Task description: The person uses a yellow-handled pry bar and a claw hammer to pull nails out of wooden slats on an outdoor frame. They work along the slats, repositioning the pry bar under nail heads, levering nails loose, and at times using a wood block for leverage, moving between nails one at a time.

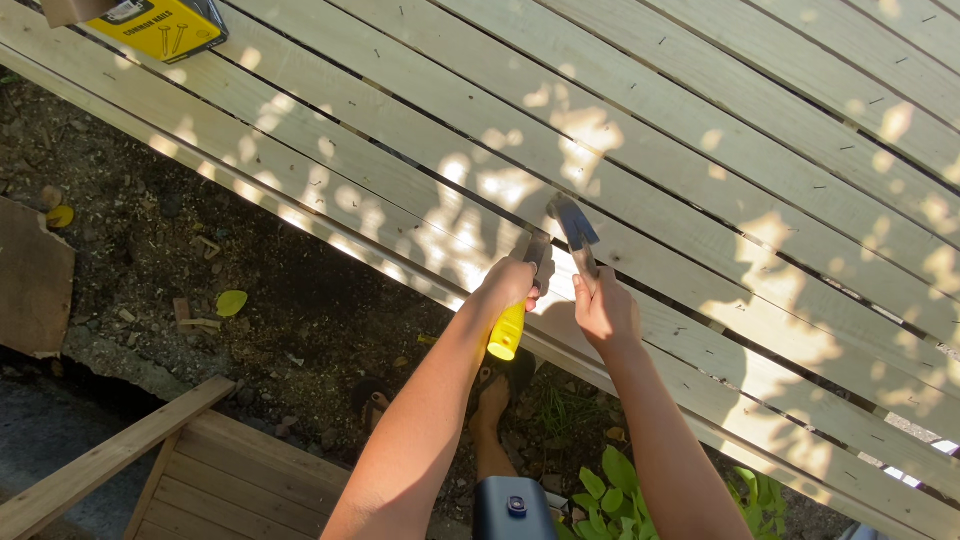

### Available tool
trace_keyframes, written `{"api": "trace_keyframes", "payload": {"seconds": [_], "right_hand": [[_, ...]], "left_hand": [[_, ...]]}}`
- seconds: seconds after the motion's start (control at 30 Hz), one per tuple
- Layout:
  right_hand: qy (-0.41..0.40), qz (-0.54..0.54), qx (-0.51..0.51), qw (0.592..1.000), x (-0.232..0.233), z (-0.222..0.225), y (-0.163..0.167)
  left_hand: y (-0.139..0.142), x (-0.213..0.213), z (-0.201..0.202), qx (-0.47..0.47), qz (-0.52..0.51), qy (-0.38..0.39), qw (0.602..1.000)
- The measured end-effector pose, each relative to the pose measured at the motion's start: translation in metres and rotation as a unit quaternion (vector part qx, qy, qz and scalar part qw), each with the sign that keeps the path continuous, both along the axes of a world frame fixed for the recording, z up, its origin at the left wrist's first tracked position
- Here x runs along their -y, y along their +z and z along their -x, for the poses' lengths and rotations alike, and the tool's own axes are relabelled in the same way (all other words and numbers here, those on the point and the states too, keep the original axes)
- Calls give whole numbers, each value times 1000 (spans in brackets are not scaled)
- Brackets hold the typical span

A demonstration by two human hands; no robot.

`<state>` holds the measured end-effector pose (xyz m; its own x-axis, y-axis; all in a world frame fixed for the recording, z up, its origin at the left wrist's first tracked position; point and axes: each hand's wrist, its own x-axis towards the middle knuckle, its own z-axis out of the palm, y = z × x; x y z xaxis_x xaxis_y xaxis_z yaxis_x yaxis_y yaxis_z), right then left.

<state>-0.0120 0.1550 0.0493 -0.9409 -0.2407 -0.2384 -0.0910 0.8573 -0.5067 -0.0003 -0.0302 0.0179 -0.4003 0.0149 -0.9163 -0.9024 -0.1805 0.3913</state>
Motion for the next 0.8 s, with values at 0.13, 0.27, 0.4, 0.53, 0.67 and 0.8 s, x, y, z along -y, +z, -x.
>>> {"api": "trace_keyframes", "payload": {"seconds": [0.13,0.27,0.4,0.53,0.67,0.8], "right_hand": [[-59,22,7,998,-2,10,3],[-55,55,-34,996,-14,-3,14],[-9,21,-25,999,-8,-8,4],[-25,16,22,999,-3,-3,-10],[-65,70,-28,995,-13,-5,-13],[-70,82,-44,993,-15,-6,-15]], "left_hand": [[1,-2,-2,3,0,0,1000],[7,-3,2,10,2,14,1000],[7,-3,9,26,0,32,999],[-1,-2,9,31,-8,36,999],[-5,1,5,35,-30,43,998],[9,18,6,26,-20,71,997]]}}
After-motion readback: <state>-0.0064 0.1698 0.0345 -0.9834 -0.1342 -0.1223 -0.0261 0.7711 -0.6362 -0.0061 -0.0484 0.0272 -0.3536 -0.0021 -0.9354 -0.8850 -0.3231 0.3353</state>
